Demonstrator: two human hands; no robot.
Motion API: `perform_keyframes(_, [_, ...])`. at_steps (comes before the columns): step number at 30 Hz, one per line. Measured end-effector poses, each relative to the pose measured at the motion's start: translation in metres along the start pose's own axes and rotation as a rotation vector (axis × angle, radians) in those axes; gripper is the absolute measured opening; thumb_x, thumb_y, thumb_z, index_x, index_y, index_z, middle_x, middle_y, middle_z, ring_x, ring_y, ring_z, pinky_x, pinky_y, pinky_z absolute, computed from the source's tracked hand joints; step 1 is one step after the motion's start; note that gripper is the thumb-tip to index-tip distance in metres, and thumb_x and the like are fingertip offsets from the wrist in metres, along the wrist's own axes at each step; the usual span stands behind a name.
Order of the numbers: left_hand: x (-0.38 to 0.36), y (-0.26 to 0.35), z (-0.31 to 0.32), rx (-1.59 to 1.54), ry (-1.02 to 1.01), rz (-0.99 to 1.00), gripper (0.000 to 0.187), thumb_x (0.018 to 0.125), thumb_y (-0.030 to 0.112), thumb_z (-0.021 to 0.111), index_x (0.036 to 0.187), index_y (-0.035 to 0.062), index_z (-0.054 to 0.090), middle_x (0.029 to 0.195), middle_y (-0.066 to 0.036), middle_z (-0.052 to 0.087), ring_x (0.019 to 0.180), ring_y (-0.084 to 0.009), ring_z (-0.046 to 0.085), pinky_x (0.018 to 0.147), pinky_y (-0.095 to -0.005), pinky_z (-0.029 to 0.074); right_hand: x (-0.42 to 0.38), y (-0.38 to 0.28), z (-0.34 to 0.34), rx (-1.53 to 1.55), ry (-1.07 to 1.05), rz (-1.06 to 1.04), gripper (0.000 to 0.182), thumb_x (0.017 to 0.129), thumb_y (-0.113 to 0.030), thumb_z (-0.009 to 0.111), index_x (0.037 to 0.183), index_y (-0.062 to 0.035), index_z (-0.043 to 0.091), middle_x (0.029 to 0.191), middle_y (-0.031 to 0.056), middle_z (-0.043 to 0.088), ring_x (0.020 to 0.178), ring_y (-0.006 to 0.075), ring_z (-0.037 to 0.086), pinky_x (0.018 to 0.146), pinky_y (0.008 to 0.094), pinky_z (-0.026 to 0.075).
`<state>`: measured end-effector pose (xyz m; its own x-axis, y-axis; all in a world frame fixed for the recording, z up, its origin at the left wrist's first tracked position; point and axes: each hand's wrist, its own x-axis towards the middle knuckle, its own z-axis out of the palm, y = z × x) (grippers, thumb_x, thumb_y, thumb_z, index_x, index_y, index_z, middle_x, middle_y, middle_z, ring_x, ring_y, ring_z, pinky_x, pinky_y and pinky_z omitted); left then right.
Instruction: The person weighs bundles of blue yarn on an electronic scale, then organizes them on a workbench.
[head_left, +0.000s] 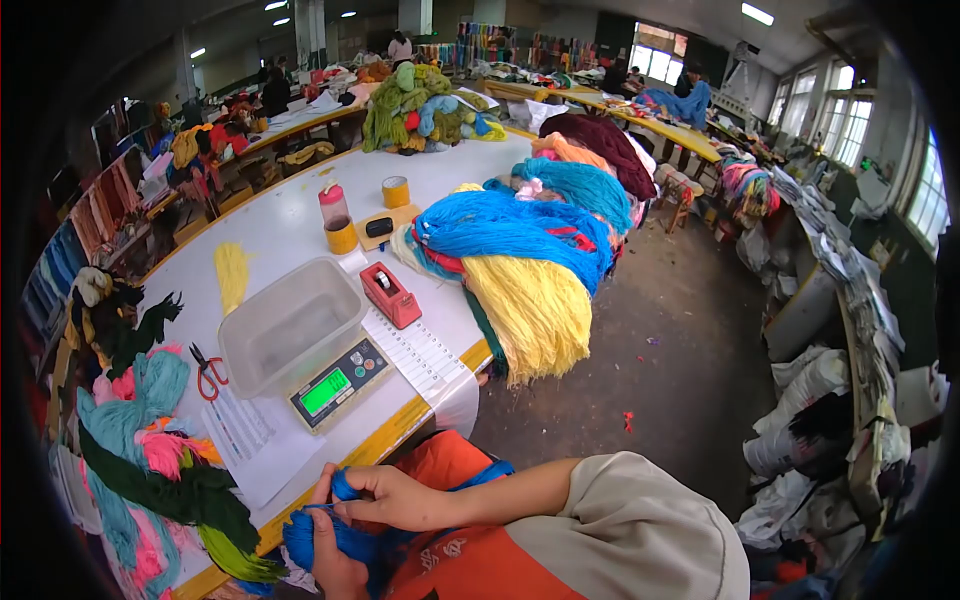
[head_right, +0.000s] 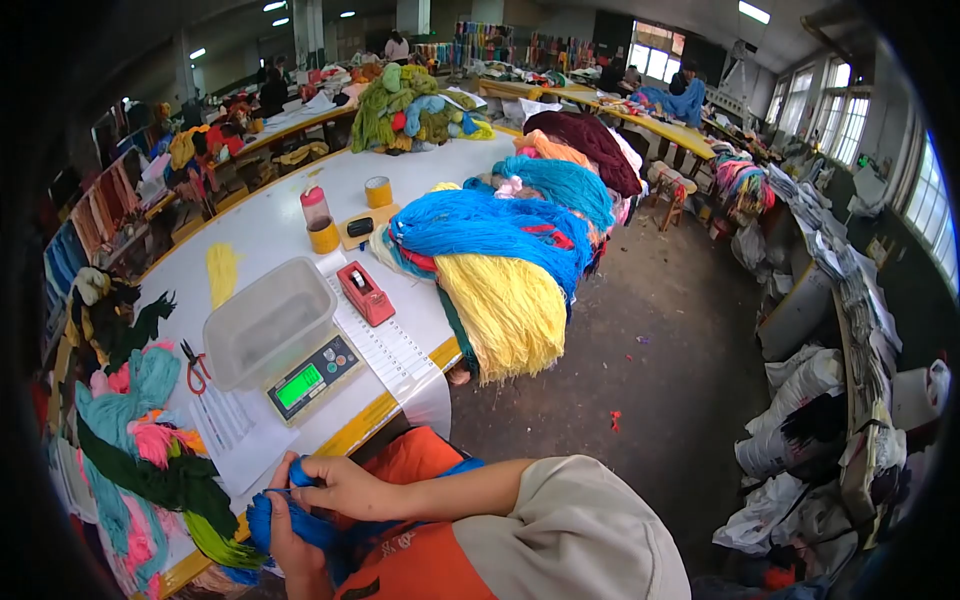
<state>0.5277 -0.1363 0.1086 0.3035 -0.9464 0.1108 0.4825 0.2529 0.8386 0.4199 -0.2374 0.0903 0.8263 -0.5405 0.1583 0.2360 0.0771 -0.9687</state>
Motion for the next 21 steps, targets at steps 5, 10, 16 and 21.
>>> perform_keyframes(5, [-0.001,0.000,0.002,0.036,0.031,0.006,0.059,0.105,0.036,0.042,0.145,-0.0070,0.036,0.139,-0.019,0.048,0.125,-0.0265,0.052,0.108,-0.0376,0.039,0.002,-0.001,0.007,-0.287,0.031,-0.250,0.016,0.094,-0.016,0.065,0.097,-0.0015,0.061,0.089,0.0076,0.061,0.086,0.0153,0.059,0.079,0.0277,0.047])
perform_keyframes(10, [-0.002,0.003,0.003,0.025,0.022,0.021,0.057,0.105,0.033,0.043,0.145,-0.0068,0.037,0.139,-0.018,0.049,0.123,-0.0256,0.052,0.107,-0.0369,0.040,0.001,0.001,-0.001,-0.182,-0.039,0.046,0.017,0.096,-0.015,0.062,0.109,-0.0042,0.062,0.098,0.0061,0.062,0.091,0.0148,0.060,0.083,0.0272,0.047])
perform_keyframes(16, [-0.003,-0.010,-0.020,0.193,0.127,0.070,0.052,0.104,0.030,0.046,0.140,-0.0068,0.043,0.135,-0.016,0.053,0.118,-0.0253,0.056,0.105,-0.0368,0.041,-0.001,-0.021,0.002,0.392,-0.092,0.220,0.014,0.100,-0.020,0.055,0.099,-0.0060,0.059,0.084,-0.0015,0.060,0.073,0.0037,0.052,0.062,0.0201,0.042])
perform_keyframes(21, [-0.011,-0.004,-0.072,0.228,0.255,-0.127,0.040,0.100,0.025,0.055,0.127,-0.0041,0.056,0.122,-0.017,0.063,0.107,-0.0172,0.061,0.089,-0.0329,0.050,-0.003,-0.012,-0.016,-0.005,-0.279,0.080,0.017,0.100,-0.025,0.057,0.095,-0.0107,0.064,0.077,-0.0075,0.053,0.066,0.0021,0.042,0.057,0.0190,0.034])
